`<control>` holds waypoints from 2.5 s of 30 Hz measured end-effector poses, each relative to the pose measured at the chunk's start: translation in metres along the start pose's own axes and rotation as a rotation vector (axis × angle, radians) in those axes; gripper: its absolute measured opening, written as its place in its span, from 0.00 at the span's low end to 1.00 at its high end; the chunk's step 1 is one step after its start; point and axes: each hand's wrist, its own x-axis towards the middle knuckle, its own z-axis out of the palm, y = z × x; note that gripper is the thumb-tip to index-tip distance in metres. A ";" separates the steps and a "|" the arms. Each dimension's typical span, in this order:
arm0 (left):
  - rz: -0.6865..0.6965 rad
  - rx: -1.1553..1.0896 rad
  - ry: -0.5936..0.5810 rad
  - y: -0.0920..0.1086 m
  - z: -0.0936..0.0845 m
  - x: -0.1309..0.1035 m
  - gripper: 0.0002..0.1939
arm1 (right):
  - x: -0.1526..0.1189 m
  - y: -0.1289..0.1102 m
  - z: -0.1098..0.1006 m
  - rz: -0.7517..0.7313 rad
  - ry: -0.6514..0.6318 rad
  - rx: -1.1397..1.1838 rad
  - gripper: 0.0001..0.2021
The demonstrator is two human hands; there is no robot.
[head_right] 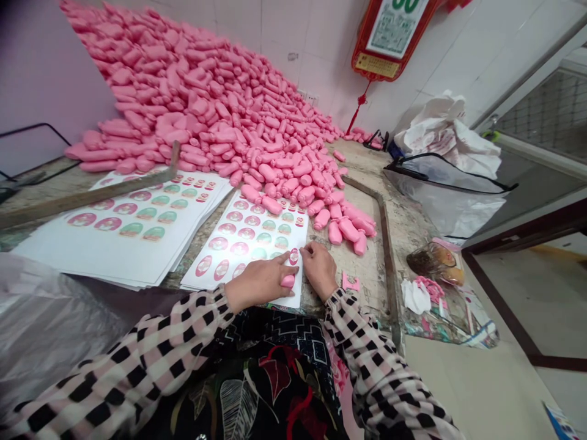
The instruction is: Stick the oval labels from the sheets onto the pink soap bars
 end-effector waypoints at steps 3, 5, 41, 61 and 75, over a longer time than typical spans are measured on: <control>-0.002 -0.002 -0.001 0.000 -0.001 -0.001 0.26 | 0.001 0.001 -0.003 -0.017 -0.026 0.000 0.10; -0.008 -0.012 -0.014 -0.001 -0.001 -0.001 0.27 | 0.000 0.005 -0.005 -0.026 -0.052 0.005 0.10; -0.066 -0.198 -0.090 -0.002 -0.012 0.004 0.31 | -0.010 -0.028 -0.047 0.016 0.109 -0.050 0.16; -0.303 -2.266 0.224 -0.011 -0.012 -0.054 0.22 | -0.067 -0.097 -0.027 -0.091 -0.108 0.736 0.13; -0.311 -2.211 0.265 -0.009 -0.014 -0.057 0.24 | -0.068 -0.095 -0.018 -0.128 -0.063 0.623 0.13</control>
